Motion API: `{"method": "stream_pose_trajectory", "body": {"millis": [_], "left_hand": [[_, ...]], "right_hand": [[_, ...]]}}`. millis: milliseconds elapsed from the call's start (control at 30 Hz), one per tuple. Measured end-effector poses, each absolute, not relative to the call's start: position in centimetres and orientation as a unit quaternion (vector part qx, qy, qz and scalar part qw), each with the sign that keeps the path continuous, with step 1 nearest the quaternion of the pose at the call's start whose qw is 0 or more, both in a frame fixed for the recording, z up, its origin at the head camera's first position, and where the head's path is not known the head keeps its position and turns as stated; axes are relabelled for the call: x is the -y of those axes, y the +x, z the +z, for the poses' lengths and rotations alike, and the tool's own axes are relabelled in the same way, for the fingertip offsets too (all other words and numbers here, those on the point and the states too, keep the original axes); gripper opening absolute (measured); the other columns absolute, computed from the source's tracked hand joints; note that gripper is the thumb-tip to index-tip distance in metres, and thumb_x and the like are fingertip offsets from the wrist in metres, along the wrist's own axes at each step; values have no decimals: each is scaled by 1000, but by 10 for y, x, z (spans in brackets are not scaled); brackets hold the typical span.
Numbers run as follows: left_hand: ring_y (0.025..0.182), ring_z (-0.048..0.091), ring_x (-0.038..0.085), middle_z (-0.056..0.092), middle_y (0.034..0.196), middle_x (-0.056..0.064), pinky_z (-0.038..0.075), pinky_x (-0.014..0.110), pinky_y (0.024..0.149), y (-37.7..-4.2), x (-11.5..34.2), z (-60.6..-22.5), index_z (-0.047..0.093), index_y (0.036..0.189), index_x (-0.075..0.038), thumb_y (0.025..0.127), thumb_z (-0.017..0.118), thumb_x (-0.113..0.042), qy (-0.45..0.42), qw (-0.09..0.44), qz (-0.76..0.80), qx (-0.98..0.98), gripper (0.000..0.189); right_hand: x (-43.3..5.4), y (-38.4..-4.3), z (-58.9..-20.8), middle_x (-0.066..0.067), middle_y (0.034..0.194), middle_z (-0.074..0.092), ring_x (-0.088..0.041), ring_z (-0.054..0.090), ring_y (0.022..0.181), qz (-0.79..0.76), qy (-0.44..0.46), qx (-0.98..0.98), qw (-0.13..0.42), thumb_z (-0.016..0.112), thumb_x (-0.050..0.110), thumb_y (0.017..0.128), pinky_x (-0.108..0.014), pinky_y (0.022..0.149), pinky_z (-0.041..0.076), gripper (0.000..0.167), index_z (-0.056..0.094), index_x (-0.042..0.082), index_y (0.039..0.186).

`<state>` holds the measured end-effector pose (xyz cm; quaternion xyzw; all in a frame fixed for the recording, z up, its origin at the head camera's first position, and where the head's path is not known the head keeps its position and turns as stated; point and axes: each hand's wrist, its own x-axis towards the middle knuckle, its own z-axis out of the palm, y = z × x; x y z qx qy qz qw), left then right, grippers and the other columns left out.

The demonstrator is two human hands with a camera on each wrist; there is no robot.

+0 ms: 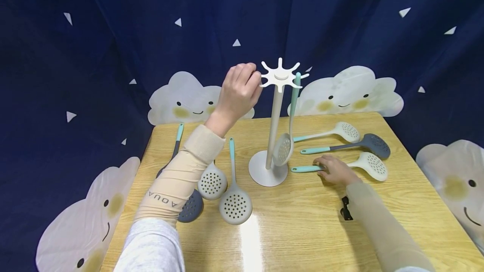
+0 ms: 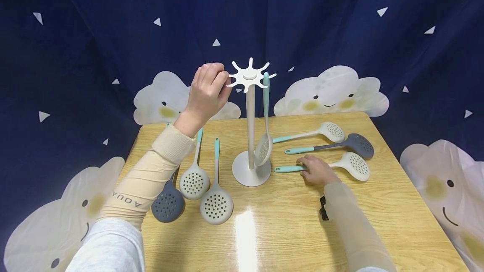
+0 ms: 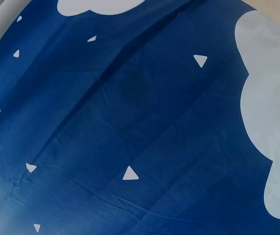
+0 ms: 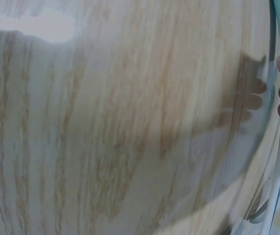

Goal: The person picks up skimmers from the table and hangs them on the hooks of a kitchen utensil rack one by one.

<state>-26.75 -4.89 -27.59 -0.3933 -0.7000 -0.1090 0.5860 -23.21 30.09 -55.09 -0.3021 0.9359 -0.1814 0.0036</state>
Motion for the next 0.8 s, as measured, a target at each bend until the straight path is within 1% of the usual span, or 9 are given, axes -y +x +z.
{"method": "stream_pose_trajectory", "body": {"millis": [133, 300, 433, 800], "left_hand": [[78, 51, 30, 55, 88, 15, 44, 36, 70, -268, 49, -276, 51, 79, 2, 84, 48, -1, -394, 587, -109, 699, 7], [78, 51, 30, 54, 88, 15, 44, 36, 71, -268, 49, -275, 51, 79, 2, 82, 50, 0, -394, 587, -106, 699, 4], [78, 51, 30, 54, 88, 15, 44, 36, 71, -268, 50, -275, 52, 79, 2, 83, 49, -1, -395, 586, -104, 700, 5], [78, 51, 30, 55, 89, 15, 44, 36, 71, -267, 49, -275, 53, 81, 2, 83, 50, -3, -391, 584, -101, 704, 6]], "right_hand": [[-300, -233, -557, -10, 99, 61, -25, 58, 86, -178, -307, -935, -1, 67, 7, 79, -42, 72, 49, 30, 60, 5, 108], [-297, -234, -563, -9, 94, 60, -22, 58, 81, -161, -321, -933, -20, 66, 5, 79, -39, 69, 48, 27, 61, 3, 105], [-294, -234, -564, -8, 92, 60, -22, 58, 80, -153, -317, -935, -27, 66, 3, 79, -38, 69, 49, 23, 63, 3, 102], [-291, -232, -558, -5, 86, 60, -22, 59, 78, -138, -305, -942, -25, 68, 1, 78, -37, 68, 50, 20, 64, 4, 97]]}}
